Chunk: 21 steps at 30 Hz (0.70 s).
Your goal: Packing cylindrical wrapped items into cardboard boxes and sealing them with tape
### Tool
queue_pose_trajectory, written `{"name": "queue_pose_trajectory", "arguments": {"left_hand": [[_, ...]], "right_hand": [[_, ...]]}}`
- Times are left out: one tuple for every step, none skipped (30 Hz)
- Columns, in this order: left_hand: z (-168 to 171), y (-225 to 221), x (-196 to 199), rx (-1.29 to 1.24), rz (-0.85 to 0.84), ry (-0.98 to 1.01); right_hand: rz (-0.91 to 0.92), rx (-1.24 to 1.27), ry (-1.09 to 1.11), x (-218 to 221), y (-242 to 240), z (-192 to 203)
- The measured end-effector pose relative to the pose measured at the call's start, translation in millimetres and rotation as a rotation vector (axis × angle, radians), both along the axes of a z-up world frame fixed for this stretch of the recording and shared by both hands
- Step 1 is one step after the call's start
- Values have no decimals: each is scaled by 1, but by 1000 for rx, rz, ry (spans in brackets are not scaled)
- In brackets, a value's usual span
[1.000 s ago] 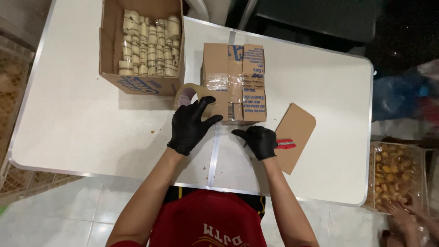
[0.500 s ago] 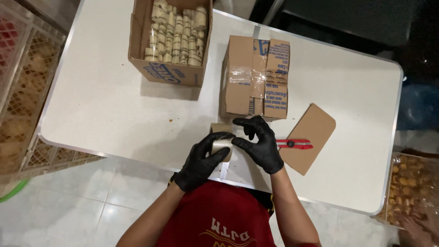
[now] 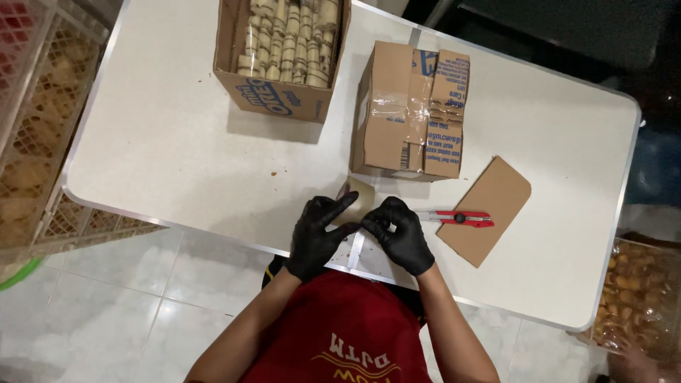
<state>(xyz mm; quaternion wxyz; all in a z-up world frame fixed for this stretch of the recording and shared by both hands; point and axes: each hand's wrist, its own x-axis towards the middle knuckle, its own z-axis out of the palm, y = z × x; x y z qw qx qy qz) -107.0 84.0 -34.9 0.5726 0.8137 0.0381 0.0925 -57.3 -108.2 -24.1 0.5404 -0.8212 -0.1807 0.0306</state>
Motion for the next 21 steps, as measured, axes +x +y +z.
{"name": "queue_pose_trajectory", "arguments": {"left_hand": [[-3,1,-4,137,-9,30],[-6,3,-8,275,-20,62],[-11,3,-9,274,-22,68],[-16,3,-10,22,-93,214],[-20,3,-11,-232,-162,358],[-23,5,-12,-233,-162,361],[-25,6,-13,-459,-197,485],[-28,8,-15,-686,-229,607],[-26,11,-16,-687,-227,610],[-24,13,-17,-776,-276,581],[-22,14,-18,-864,-324,550],[-24,13,-18,-865,-324,549],[-26,11,-18,-882,-299,540],[-29,10,-17,-899,-276,530],[-29,10,-18,-900,-277,529],[-29,11,-19,-903,-274,516],[-29,12,-20,-906,-270,503],[-26,11,-20,-907,-271,504],[-24,10,-20,-892,-251,499],[-21,10,-19,-877,-231,494],[-22,9,-20,-877,-232,495]], "right_hand": [[25,5,54,-2,-3,1],[49,12,110,-4,-5,2],[48,11,116,-6,-4,2],[86,46,170,-8,-4,2],[123,83,224,-9,-4,2],[123,82,227,-10,-8,-5],[141,79,254,-11,-11,-11],[159,77,280,-13,-14,-18],[160,77,282,-15,-14,-22],[159,92,311,-16,-15,-25],[158,107,339,-18,-16,-28],[159,106,339,-19,-17,-35],[137,115,385,-21,-19,-41],[113,124,430,-22,-20,-47],[112,123,429,-22,-19,-44],[92,130,438,-23,-17,-41],[72,138,448,-24,-15,-38],[71,138,449,-25,-16,-38],[64,124,438,-26,-17,-39],[57,111,427,-27,-18,-40],[57,110,427,-27,-17,-39]]}}
